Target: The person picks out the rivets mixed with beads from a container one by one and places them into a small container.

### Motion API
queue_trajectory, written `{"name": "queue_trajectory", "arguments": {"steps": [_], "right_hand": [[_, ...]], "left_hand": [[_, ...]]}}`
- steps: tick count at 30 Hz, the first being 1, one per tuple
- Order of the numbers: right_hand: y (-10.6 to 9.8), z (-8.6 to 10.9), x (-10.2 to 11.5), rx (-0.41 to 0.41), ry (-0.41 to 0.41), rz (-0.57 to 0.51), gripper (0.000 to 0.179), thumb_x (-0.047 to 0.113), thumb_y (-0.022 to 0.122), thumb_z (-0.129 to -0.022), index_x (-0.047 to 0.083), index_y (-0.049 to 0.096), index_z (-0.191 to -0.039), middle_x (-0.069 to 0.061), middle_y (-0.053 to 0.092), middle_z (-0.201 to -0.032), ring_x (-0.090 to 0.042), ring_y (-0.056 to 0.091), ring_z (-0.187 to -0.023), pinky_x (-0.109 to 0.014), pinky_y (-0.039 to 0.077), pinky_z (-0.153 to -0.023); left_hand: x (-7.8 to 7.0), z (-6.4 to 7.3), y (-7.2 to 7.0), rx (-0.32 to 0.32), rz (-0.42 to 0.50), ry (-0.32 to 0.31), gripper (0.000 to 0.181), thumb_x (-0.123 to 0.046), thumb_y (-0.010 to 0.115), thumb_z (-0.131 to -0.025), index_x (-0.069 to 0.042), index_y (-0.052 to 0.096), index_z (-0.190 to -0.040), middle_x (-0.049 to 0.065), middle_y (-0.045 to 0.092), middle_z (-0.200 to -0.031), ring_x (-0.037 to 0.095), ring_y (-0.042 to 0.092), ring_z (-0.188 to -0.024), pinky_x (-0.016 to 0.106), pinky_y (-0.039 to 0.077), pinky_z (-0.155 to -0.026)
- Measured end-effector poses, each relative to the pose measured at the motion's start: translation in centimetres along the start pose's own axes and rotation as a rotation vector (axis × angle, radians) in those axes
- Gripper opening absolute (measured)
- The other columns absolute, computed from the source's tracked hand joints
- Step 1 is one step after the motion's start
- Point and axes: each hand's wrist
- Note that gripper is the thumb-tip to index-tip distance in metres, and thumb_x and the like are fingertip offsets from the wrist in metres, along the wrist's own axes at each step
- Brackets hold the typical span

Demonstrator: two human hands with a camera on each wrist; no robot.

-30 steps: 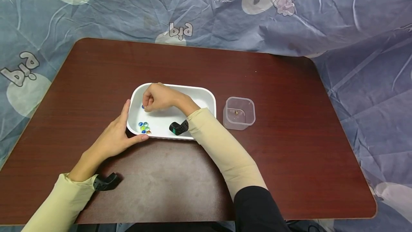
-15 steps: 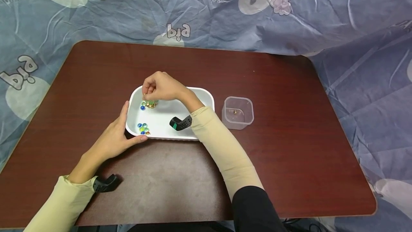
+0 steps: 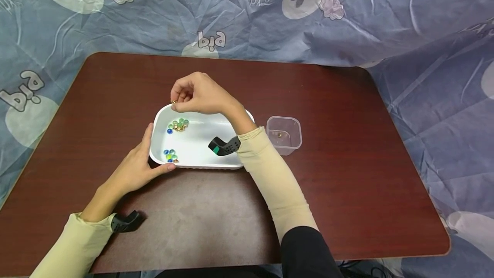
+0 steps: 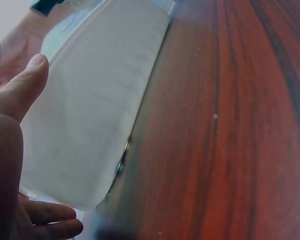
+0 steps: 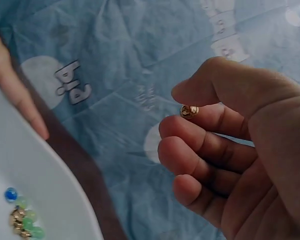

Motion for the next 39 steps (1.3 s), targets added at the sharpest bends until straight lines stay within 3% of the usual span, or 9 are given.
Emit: {"name": "queue_trajectory", "arguments": {"steps": [8,20,39], "right_hand": [[-2.6,3.9,1.2,-0.123,-0.010,0.030,0.005,-0.002,0.071,-0.078,0.002,0.071,-0.082,-0.006,0.066,-0.073,-0.018,0.057,-0.066,-0.025,0.047,-0.062],[-6.0,9.4,-0.2,-0.301,0.057,0.087,0.009,-0.008,0.070,-0.079,-0.004,0.072,-0.087,-0.007,0.067,-0.075,-0.016,0.056,-0.064,-0.022,0.046,-0.058],[-9.9,14.1,-2.0,-0.362,0.196,0.181,0.012,-0.006,0.075,-0.079,-0.004,0.072,-0.090,-0.003,0.069,-0.076,-0.013,0.060,-0.067,-0.020,0.046,-0.061]], "left_hand": [[0.1,0.2,0.1,-0.012,-0.003,-0.013,0.122,-0.055,0.076,-0.082,-0.004,-0.005,-0.158,0.029,0.036,-0.149,0.042,0.043,-0.131,0.057,0.036,-0.102],[0.2,0.4,0.2,-0.021,-0.001,-0.008,0.122,-0.056,0.076,-0.081,-0.005,-0.005,-0.158,0.028,0.037,-0.149,0.042,0.043,-0.131,0.058,0.037,-0.100],[0.0,0.0,0.2,-0.017,0.011,0.003,0.122,-0.055,0.075,-0.082,-0.006,-0.006,-0.158,0.027,0.038,-0.149,0.041,0.042,-0.132,0.058,0.036,-0.101]]}}
Point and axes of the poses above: each hand's wrist, its own z-axis away from the middle knuckle, its own y-axis out of the palm, x = y × z
